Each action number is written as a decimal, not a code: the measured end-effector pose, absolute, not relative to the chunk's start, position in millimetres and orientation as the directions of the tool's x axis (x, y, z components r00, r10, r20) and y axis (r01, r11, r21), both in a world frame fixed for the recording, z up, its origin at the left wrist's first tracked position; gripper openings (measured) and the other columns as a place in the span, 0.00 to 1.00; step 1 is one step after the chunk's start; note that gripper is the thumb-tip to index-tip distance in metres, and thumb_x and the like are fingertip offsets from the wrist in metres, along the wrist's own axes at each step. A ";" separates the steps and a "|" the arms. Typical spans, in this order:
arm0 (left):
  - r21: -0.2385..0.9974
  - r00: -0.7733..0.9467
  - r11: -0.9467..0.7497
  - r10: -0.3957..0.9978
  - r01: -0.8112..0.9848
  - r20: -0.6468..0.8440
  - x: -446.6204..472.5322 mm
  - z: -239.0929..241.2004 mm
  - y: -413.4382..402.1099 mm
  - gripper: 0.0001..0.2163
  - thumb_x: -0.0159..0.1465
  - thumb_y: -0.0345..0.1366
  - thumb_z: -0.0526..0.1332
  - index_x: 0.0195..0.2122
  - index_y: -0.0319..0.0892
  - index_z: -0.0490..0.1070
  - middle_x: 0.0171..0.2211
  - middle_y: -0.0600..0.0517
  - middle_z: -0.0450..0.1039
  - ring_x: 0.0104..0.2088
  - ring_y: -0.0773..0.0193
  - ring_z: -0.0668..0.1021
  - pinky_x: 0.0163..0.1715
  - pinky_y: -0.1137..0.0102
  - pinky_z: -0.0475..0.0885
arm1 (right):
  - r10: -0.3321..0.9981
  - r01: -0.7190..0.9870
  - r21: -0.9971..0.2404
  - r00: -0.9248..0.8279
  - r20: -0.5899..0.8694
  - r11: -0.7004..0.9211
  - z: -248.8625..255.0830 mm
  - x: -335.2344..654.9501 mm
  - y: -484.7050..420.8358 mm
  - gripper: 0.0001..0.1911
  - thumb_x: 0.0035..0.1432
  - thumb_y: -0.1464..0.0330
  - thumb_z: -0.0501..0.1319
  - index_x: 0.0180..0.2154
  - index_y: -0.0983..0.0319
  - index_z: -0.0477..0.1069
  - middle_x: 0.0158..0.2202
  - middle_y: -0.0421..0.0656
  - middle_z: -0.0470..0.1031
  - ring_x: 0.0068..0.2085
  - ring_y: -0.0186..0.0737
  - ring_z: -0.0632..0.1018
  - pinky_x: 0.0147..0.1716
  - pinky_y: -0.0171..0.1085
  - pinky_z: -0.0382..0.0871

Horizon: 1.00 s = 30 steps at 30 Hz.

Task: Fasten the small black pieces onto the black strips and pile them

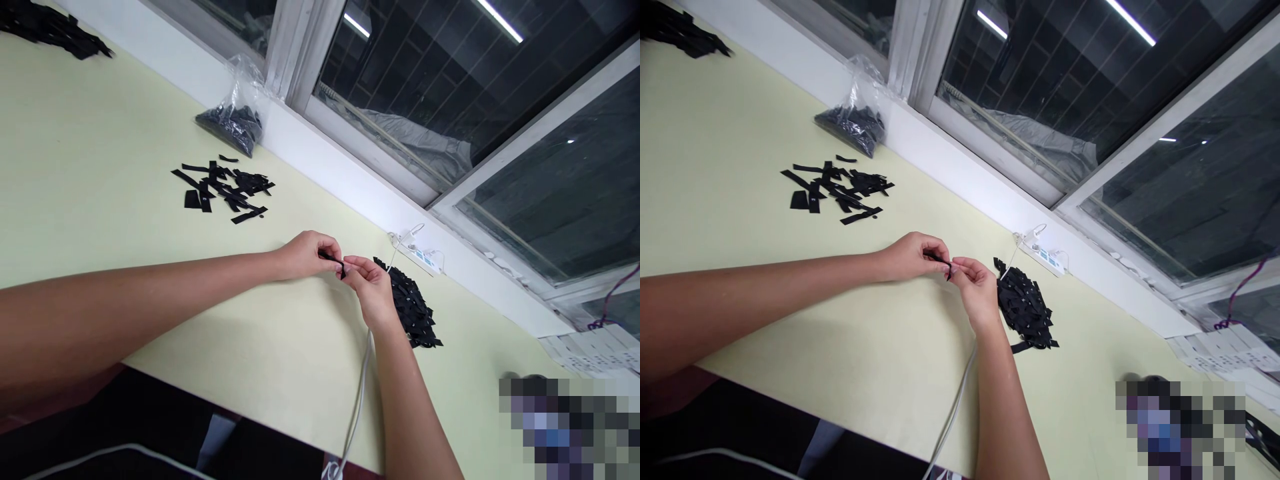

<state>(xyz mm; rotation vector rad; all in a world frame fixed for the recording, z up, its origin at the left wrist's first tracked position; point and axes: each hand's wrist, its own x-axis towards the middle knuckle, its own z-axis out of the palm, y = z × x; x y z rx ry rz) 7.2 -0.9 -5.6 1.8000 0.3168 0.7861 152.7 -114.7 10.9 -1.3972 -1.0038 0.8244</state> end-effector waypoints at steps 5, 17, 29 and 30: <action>0.922 0.760 -0.366 0.563 -0.124 0.325 5.4 -4.3 -1.7 0.06 0.56 0.33 0.67 0.35 0.41 0.79 0.34 0.51 0.82 0.36 0.62 0.82 0.37 0.70 0.75 | 0.926 0.146 -0.988 0.366 0.090 0.039 12.4 153.1 -115.1 0.15 0.44 0.63 0.72 0.36 0.61 0.77 0.30 0.42 0.80 0.32 0.37 0.79 0.39 0.39 0.74; 0.932 0.777 -0.354 0.565 -0.075 0.277 2.3 -4.8 0.2 0.07 0.54 0.35 0.68 0.33 0.40 0.79 0.32 0.49 0.82 0.34 0.62 0.81 0.34 0.70 0.74 | 0.938 0.214 -0.975 0.323 0.126 0.057 7.3 154.9 -114.2 0.16 0.46 0.60 0.72 0.36 0.61 0.77 0.32 0.43 0.81 0.32 0.38 0.80 0.38 0.39 0.74; 0.903 0.699 -0.412 0.609 -0.126 0.375 4.1 -6.2 -5.5 0.03 0.55 0.33 0.67 0.30 0.41 0.80 0.31 0.51 0.82 0.34 0.63 0.82 0.34 0.71 0.74 | 0.927 0.250 -0.964 0.333 0.171 0.088 8.4 153.5 -114.7 0.18 0.48 0.59 0.71 0.39 0.62 0.77 0.33 0.44 0.81 0.34 0.39 0.80 0.39 0.40 0.74; 0.897 0.688 -0.424 0.614 -0.124 0.386 4.3 -5.5 -6.3 0.03 0.55 0.33 0.67 0.30 0.41 0.80 0.31 0.51 0.82 0.34 0.63 0.82 0.34 0.71 0.74 | 0.923 0.254 -0.963 0.340 0.179 0.093 8.7 153.1 -114.6 0.18 0.48 0.59 0.71 0.39 0.61 0.77 0.33 0.44 0.81 0.34 0.39 0.80 0.39 0.40 0.74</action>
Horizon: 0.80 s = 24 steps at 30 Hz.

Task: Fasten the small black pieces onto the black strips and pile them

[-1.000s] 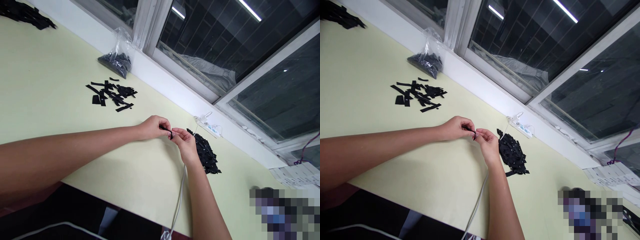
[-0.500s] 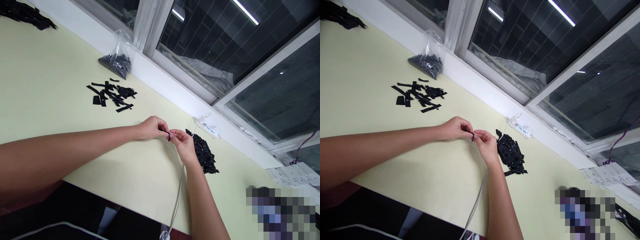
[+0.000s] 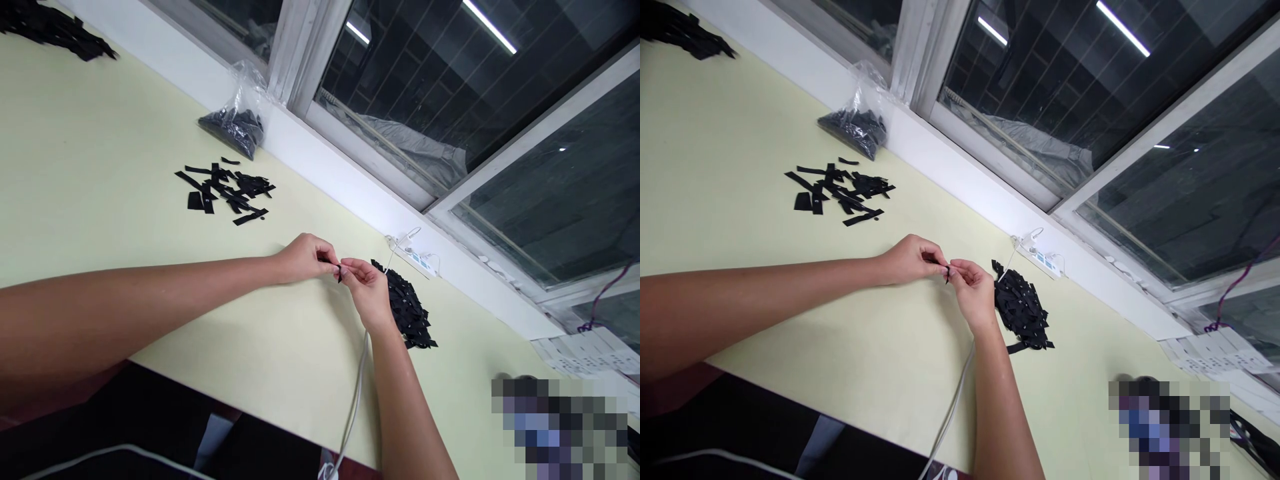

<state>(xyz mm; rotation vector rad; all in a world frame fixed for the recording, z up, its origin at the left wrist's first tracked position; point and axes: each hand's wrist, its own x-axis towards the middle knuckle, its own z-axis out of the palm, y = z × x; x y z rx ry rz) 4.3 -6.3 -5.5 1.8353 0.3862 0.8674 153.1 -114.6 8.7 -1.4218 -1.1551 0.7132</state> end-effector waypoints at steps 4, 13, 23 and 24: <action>0.888 0.672 -0.445 0.624 -0.115 0.399 4.6 -3.6 -7.5 0.03 0.55 0.32 0.67 0.30 0.41 0.80 0.30 0.51 0.81 0.33 0.63 0.81 0.33 0.71 0.74 | 0.918 0.249 -0.963 0.350 0.188 0.102 9.5 151.9 -114.0 0.18 0.48 0.59 0.71 0.39 0.61 0.77 0.33 0.44 0.81 0.34 0.39 0.80 0.39 0.40 0.74; 0.908 0.699 -0.398 0.612 -0.134 0.371 7.0 -6.4 -4.2 0.04 0.56 0.33 0.66 0.31 0.39 0.78 0.32 0.50 0.81 0.33 0.63 0.81 0.35 0.70 0.75 | 0.908 0.187 -0.978 0.386 0.163 0.095 6.2 152.3 -111.6 0.19 0.47 0.60 0.72 0.39 0.62 0.77 0.34 0.45 0.82 0.34 0.39 0.81 0.40 0.41 0.74; 0.897 0.725 -0.414 0.569 -0.157 0.389 8.0 -6.4 -3.9 0.01 0.57 0.30 0.63 0.30 0.40 0.73 0.29 0.52 0.78 0.31 0.66 0.79 0.34 0.70 0.73 | 0.907 0.160 -0.985 0.401 0.128 0.068 2.9 151.5 -111.2 0.19 0.46 0.60 0.73 0.39 0.62 0.77 0.36 0.45 0.82 0.35 0.39 0.81 0.43 0.42 0.76; 0.896 0.728 -0.415 0.563 -0.161 0.392 8.0 -6.5 -3.8 0.00 0.57 0.30 0.63 0.30 0.40 0.73 0.29 0.52 0.78 0.31 0.66 0.79 0.34 0.70 0.73 | 0.908 0.155 -0.986 0.401 0.125 0.068 2.4 151.4 -111.0 0.19 0.46 0.60 0.73 0.39 0.62 0.77 0.36 0.45 0.82 0.35 0.40 0.82 0.44 0.43 0.76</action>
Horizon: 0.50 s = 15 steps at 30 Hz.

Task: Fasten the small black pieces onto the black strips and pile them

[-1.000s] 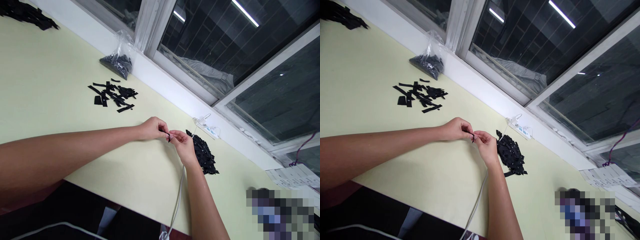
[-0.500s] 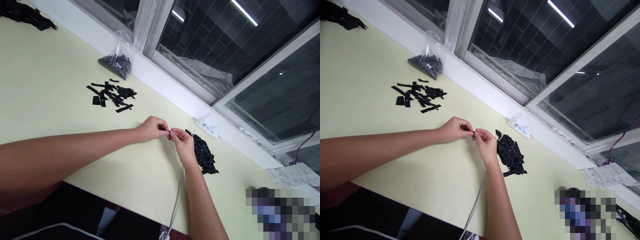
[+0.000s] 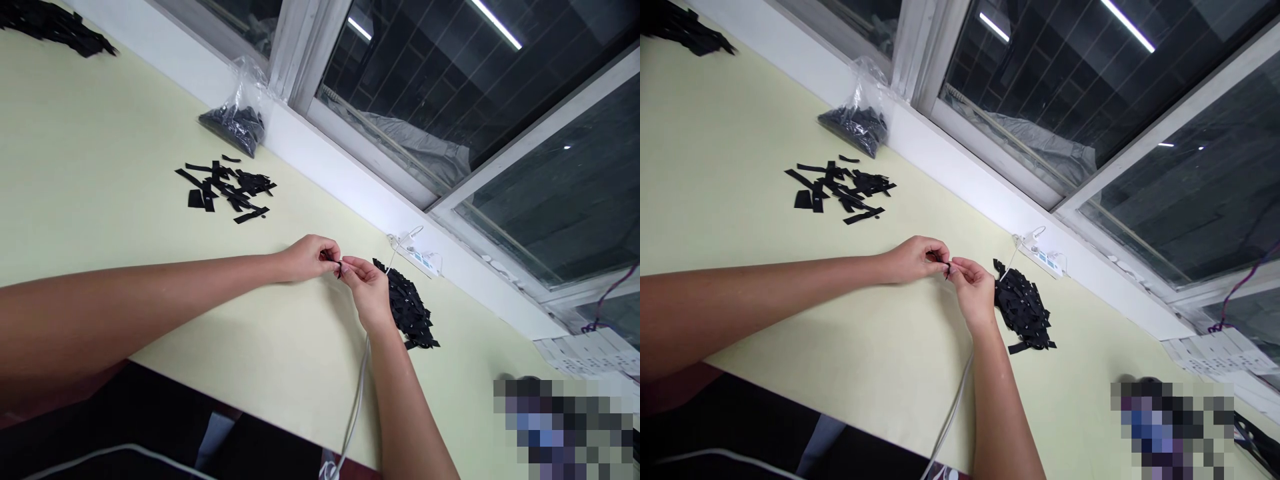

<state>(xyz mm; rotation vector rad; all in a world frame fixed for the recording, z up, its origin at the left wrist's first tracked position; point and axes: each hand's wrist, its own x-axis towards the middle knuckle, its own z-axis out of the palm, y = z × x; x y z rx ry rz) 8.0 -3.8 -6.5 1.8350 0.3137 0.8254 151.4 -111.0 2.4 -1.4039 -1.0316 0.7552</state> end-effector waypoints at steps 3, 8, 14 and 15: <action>0.893 0.730 -0.422 0.560 -0.156 0.392 8.0 -6.7 -4.0 0.00 0.57 0.30 0.63 0.30 0.40 0.72 0.30 0.52 0.78 0.31 0.66 0.78 0.34 0.70 0.73 | 0.907 0.134 -0.988 0.404 0.119 0.070 1.6 150.5 -110.6 0.19 0.46 0.60 0.73 0.39 0.62 0.77 0.36 0.45 0.82 0.36 0.40 0.82 0.45 0.44 0.76; 0.882 0.724 -0.454 0.565 -0.127 0.396 8.1 -5.7 -5.1 0.02 0.59 0.32 0.62 0.32 0.40 0.72 0.32 0.52 0.77 0.32 0.66 0.78 0.33 0.70 0.72 | 0.906 0.103 -0.992 0.408 0.112 0.076 5.4 148.4 -112.2 0.19 0.46 0.61 0.73 0.39 0.62 0.77 0.37 0.45 0.82 0.37 0.40 0.82 0.47 0.45 0.76; 0.860 0.672 -0.506 0.613 -0.069 0.414 8.3 -5.8 0.6 0.04 0.59 0.36 0.63 0.32 0.40 0.72 0.32 0.52 0.75 0.32 0.66 0.75 0.33 0.70 0.71 | 0.870 0.166 -0.986 0.480 0.111 0.035 5.9 152.9 -111.0 0.16 0.45 0.62 0.71 0.36 0.62 0.75 0.30 0.41 0.78 0.31 0.37 0.79 0.40 0.42 0.77; 0.858 0.655 -0.509 0.628 -0.063 0.421 8.5 -6.4 2.3 0.05 0.59 0.36 0.63 0.33 0.41 0.71 0.32 0.52 0.74 0.31 0.66 0.74 0.33 0.70 0.70 | 0.865 0.176 -0.984 0.491 0.108 0.023 3.8 155.2 -109.9 0.16 0.45 0.62 0.71 0.36 0.62 0.75 0.31 0.41 0.77 0.31 0.37 0.78 0.37 0.41 0.77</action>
